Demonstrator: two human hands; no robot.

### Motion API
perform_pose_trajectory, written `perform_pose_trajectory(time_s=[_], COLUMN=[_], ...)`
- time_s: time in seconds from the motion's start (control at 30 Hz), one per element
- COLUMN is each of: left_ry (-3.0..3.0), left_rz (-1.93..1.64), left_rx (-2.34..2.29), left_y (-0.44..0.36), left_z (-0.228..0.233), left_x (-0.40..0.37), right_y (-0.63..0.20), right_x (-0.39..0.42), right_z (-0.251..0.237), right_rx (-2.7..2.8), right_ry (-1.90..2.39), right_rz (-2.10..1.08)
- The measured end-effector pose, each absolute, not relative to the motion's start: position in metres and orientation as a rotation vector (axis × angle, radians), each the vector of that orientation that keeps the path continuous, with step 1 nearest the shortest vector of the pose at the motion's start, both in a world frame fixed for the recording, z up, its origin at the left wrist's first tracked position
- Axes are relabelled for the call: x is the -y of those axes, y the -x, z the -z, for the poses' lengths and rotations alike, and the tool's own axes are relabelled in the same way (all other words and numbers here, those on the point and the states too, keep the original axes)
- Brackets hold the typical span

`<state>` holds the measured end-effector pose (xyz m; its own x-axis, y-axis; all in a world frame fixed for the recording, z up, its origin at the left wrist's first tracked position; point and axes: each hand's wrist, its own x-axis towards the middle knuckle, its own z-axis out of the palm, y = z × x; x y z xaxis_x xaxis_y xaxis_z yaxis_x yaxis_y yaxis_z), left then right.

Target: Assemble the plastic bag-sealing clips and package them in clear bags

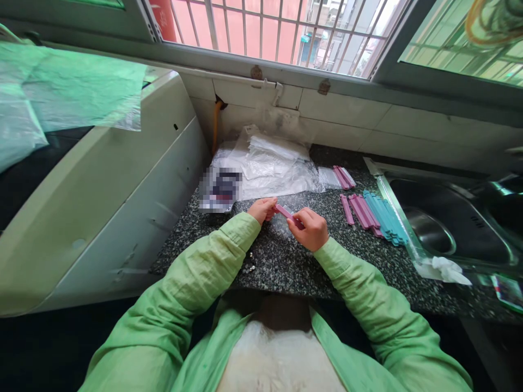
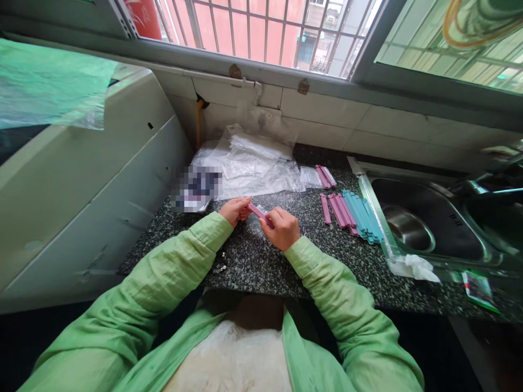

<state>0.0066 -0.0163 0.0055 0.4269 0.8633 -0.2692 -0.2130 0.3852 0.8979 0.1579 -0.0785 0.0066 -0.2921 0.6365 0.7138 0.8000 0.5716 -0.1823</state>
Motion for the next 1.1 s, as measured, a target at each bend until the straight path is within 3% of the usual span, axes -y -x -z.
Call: perform_pose_trajectory(time_s=[1.1], left_ry=[-1.316], left_rz=[-0.72], left_rx=[-0.797], left_y=[0.0001], left_z=[-0.0025], left_x=[0.0118], right_y=[-0.1613], right_x=[0.0782], right_z=[-0.0122], right_rx=[1.941], right_ry=[1.216], right_rz=[0.235])
